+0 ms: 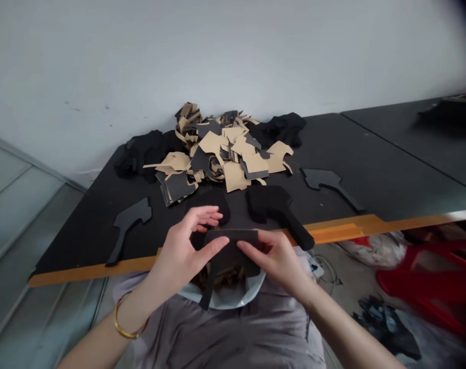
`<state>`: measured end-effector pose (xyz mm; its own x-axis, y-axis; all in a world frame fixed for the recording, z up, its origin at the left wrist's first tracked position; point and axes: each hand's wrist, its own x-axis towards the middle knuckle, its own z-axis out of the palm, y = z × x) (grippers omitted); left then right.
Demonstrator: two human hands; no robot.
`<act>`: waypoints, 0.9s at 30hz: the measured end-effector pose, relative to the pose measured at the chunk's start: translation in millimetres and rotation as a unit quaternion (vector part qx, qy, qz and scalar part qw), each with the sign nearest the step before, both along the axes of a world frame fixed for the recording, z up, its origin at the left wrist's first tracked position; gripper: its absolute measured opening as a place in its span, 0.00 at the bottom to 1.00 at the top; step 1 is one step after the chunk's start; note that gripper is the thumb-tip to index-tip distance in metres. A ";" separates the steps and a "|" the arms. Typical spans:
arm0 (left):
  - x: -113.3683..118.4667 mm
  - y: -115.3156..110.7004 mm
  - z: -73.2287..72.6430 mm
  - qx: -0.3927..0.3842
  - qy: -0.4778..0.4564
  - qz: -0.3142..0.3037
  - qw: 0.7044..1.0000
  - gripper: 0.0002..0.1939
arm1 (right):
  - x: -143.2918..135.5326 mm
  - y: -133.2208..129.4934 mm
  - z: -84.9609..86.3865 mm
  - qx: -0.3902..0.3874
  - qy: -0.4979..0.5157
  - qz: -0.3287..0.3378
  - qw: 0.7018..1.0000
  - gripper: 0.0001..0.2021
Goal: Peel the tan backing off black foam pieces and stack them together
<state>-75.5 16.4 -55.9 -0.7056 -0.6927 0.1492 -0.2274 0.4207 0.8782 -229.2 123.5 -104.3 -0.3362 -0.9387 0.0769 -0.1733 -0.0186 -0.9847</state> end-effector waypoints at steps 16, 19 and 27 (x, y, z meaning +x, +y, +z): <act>-13.5 9.0 -7.2 0.044 -0.134 -0.081 0.987 0.08 | -9.3 21.9 -5.9 0.003 -0.096 0.070 0.993 0.15; -13.1 10.1 -7.8 0.011 -0.122 -0.098 0.988 0.06 | -11.3 21.0 -5.9 -0.002 -0.054 0.069 0.996 0.13; -15.9 5.2 -14.8 0.011 -0.101 -0.115 0.988 0.05 | -15.0 19.1 -10.2 0.032 -0.079 0.088 0.993 0.14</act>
